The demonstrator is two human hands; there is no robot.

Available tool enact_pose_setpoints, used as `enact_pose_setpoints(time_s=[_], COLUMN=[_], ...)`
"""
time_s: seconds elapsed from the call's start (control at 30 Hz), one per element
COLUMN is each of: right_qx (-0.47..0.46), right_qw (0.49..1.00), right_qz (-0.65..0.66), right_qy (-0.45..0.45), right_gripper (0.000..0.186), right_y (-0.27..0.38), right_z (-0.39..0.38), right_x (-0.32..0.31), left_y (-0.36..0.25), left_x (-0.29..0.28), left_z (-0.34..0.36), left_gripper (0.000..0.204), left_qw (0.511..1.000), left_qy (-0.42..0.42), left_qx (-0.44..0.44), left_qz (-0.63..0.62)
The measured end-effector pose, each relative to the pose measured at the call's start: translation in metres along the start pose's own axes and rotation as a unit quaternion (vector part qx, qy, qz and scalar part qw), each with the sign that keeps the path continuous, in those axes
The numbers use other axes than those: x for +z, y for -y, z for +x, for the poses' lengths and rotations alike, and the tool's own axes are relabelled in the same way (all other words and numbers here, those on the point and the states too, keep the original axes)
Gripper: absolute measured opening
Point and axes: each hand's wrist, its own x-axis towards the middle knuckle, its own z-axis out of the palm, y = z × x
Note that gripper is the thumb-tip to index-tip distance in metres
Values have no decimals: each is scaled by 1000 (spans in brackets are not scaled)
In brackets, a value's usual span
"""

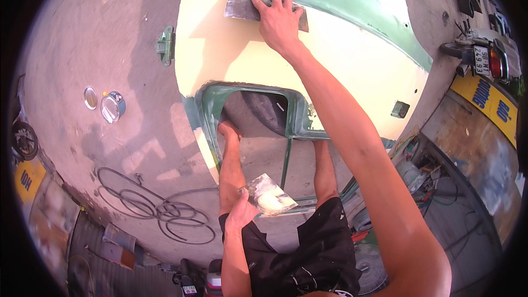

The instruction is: The person prepares body filler by mixing it on a metal spreader and then applies it to the surface of a car door using a second spreader.

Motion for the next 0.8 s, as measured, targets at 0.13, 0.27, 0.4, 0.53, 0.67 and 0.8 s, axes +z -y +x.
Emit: enact_pose_setpoints(time_s=[0.13,0.27,0.4,0.53,0.67,0.8], right_qx=[18,29,17,-11,-20,66], right_qw=[1000,999,999,996,989,896], right_qz=[-15,-7,29,33,46,385], right_qy=[20,38,35,80,139,213], right_gripper=[50,49,48,52,56,59], right_y=[9,12,31,61,76,71], right_z=[4,0,-36,-122,-192,-185], right_x=[9,11,11,14,13,-54], left_y=[-4,-5,-6,-19,-72,-121], left_x=[1,5,10,13,59,112], left_z=[-1,-2,-9,-23,-52,-64], left_gripper=[77,75,72,69,65,62], left_qw=[1000,1000,999,990,965,927], left_qy=[10,-3,-9,63,-18,-5], left_qx=[-9,-13,10,119,259,375], left_qz=[2,2,-40,-53,40,27])
